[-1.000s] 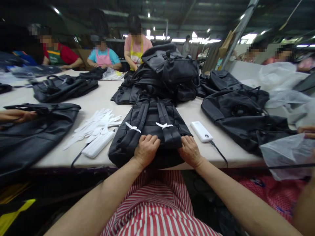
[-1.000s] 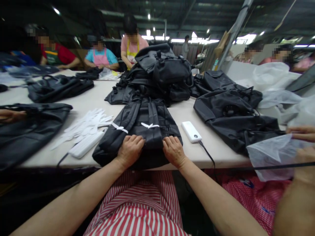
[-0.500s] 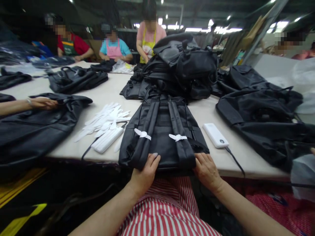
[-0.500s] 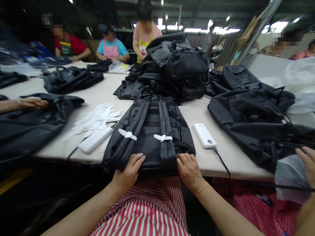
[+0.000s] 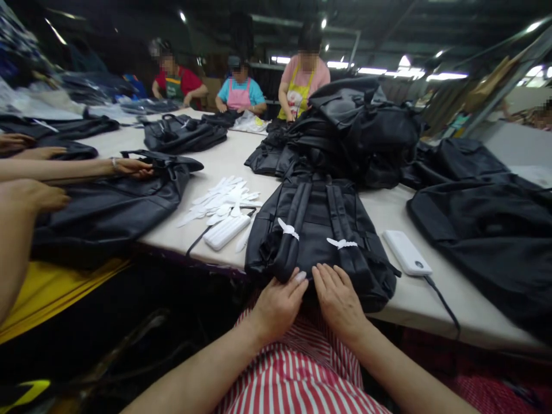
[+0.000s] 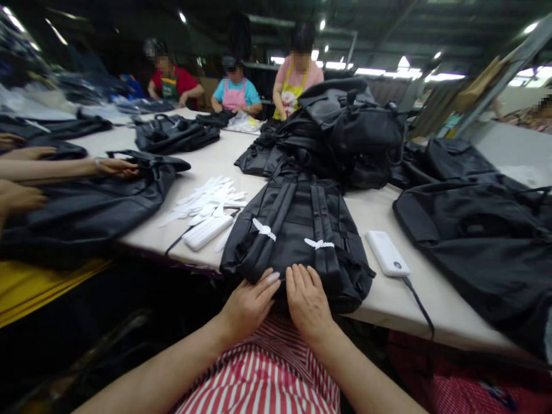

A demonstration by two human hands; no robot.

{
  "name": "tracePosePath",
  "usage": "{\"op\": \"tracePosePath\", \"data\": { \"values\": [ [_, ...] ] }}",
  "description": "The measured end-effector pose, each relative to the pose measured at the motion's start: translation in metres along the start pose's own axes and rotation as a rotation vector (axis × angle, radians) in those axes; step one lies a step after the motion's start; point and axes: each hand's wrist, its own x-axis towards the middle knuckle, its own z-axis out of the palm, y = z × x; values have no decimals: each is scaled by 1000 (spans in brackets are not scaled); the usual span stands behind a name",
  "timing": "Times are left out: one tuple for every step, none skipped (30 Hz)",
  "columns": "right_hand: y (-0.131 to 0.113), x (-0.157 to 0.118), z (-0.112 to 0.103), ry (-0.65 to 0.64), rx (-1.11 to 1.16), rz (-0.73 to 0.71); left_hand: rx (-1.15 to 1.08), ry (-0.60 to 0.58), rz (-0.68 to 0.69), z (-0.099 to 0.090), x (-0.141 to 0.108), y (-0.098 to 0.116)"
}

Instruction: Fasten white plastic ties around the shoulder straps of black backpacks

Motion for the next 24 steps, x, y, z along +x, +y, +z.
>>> {"op": "tracePosePath", "data": {
  "values": [
    [1, 0, 3, -21, -17, -11, -68, 26, 71, -9, -13, -2],
    [2, -1, 4, -38, -31, -27, -129, 84, 126, -16, -26, -5],
    [3, -3, 4, -50, -42, -45, -147, 172, 66, -22, -38, -10],
    [4, -4, 3, -59, -52, -58, -127, 248, -41, -27, -47, -15],
    [4, -4, 1, -65, -60, -66, -88, 297, -156, -31, -53, -21],
    [5, -3, 0, -70, -65, -70, -38, 320, -258, -33, -56, -28],
    [6, -2, -1, -75, -68, -68, 8, 315, -324, -35, -54, -33],
    [7, 0, -2, -78, -67, -64, 40, 287, -348, -37, -50, -39],
    [8, 2, -2, -76, -65, -60, 56, 246, -341, -39, -43, -43],
    [10, 4, -1, -68, -62, -54, 60, 206, -319, -41, -35, -46],
    [12, 5, 0, -53, -60, -45, 59, 167, -299, -43, -25, -48],
    [15, 7, 1, -32, -59, -36, 56, 130, -287, -45, -16, -49],
    [18, 8, 2, -4, -59, -29, 61, 99, -287, -48, -7, -49],
    [20, 9, 2, 24, -59, -28, 75, 70, -299, -51, 1, -49],
    [23, 9, 3, 49, -57, -31, 98, 42, -319, -53, 8, -49],
    [25, 10, 2, 70, -55, -38, 128, 16, -341, -55, 14, -50],
    [27, 11, 2, 89, -52, -43, 160, -9, -357, -56, 18, -50],
    [29, 12, 1, 107, -49, -44, 191, -26, -361, -56, 21, -51],
    [30, 14, -1, 122, -48, -38, 217, -33, -350, -55, 23, -53],
    [32, 15, -2, 133, -49, -29, 236, -33, -323, -53, 24, -56],
    [33, 17, -4, 140, -52, -20, 252, -31, -287, -51, 24, -59],
    [34, 19, -5, 140, -56, -16, 266, -28, -244, -49, 23, -63],
    [34, 20, -7, 133, -63, -19, 280, -26, -201, -47, 21, -68],
    [34, 21, -8, 121, -71, -27, 298, -24, -164, -45, 20, -73]
  ]
}}
